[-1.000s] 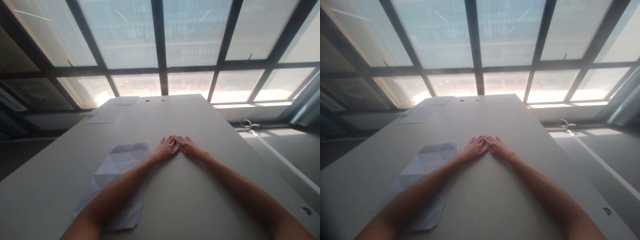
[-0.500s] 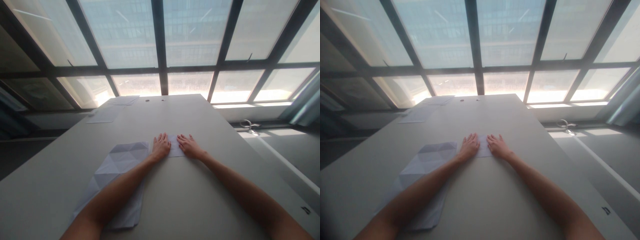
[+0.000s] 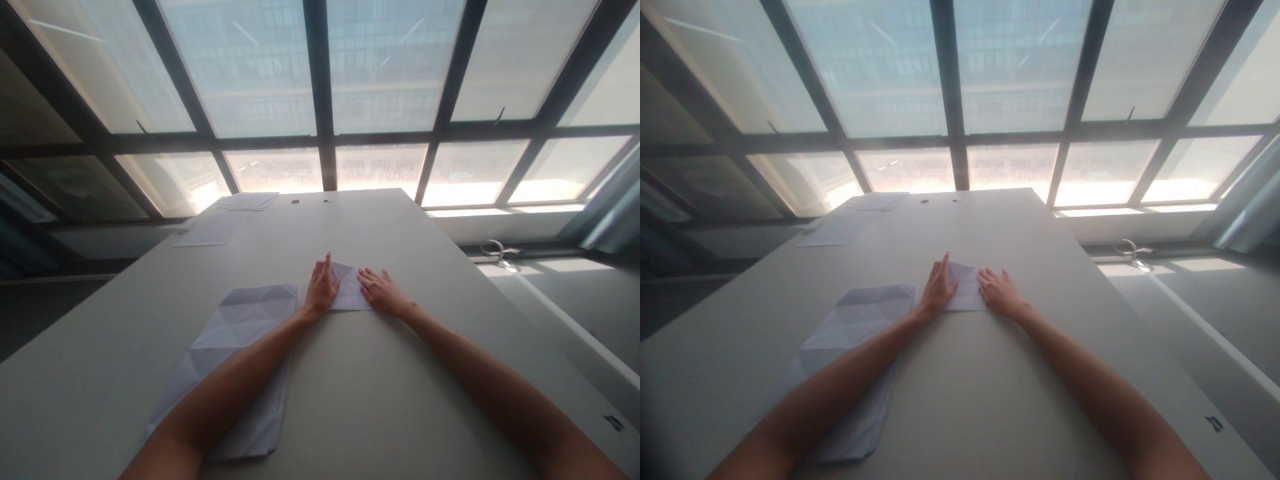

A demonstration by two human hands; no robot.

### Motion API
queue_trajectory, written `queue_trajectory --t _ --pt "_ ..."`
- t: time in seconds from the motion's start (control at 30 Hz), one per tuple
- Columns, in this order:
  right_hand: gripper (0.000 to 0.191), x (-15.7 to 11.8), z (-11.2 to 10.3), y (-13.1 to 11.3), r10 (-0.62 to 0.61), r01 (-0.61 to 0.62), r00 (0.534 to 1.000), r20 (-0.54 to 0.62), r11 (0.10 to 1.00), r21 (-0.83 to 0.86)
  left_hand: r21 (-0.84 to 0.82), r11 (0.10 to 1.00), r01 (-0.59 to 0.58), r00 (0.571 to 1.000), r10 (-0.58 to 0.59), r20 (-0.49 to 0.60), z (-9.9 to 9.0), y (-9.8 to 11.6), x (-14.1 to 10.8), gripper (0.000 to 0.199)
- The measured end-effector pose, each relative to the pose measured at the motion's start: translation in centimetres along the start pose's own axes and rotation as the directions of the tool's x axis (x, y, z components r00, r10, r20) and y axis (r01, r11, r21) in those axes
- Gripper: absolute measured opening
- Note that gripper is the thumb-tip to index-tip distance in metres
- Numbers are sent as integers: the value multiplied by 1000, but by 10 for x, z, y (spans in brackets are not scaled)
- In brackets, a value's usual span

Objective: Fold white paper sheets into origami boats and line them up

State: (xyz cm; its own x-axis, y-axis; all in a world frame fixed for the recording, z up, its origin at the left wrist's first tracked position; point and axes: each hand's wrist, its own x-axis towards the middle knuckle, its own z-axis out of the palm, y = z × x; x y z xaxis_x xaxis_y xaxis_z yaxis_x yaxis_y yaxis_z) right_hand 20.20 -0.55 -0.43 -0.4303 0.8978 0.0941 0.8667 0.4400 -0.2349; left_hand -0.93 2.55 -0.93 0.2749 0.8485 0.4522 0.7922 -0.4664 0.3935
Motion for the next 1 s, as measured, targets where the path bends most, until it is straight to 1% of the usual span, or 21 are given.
queue_trajectory --t 0.07,0.1,0.17,0.23,0.3,0.37,0.4,0.47,0.6,0.83,0.9,1.0 --pt "51 0 0 0 -2 2 1000 0 1000 6 -87 995 -41 999 41 -9 -1 2 1 79" --pt "51 0 0 0 -2 2 1000 0 1000 8 -113 992 -63 998 65 12 -1 3 1 76" --pt "51 0 0 0 2 -2 1000 -1 1000 8 -127 984 -122 986 134 94 -1 6 0 62" --pt "52 0 0 0 6 -6 1000 -2 1000 4 -110 972 -209 952 229 206 1 9 -1 49" --pt "52 0 1 0 5 -5 1000 -5 1000 2 -87 950 -299 898 311 311 2 11 -3 45" --pt "52 0 2 1 4 -4 1000 -8 1000 4 -63 930 -363 847 358 393 2 13 -5 51" --pt "52 0 2 1 4 -4 1000 -11 1000 7 -52 923 -382 829 367 423 1 14 -6 56" --pt "52 0 2 2 8 -7 1000 -14 1000 13 -34 918 -395 808 365 461 0 15 -6 62" --pt "52 0 4 2 12 -12 1000 -14 1000 25 -34 912 -409 790 373 486 -1 16 -5 61" --pt "50 2 2 2 26 -25 999 -48 1000 18 -121 879 -461 766 463 446 -2 19 -6 65" --pt "48 3 0 3 42 -41 996 -78 999 11 -154 866 -475 750 490 443 -5 21 -7 60" --pt "40 2 -4 4 113 -112 983 -147 994 13 -216 842 -494 719 535 444 -10 25 -7 49"
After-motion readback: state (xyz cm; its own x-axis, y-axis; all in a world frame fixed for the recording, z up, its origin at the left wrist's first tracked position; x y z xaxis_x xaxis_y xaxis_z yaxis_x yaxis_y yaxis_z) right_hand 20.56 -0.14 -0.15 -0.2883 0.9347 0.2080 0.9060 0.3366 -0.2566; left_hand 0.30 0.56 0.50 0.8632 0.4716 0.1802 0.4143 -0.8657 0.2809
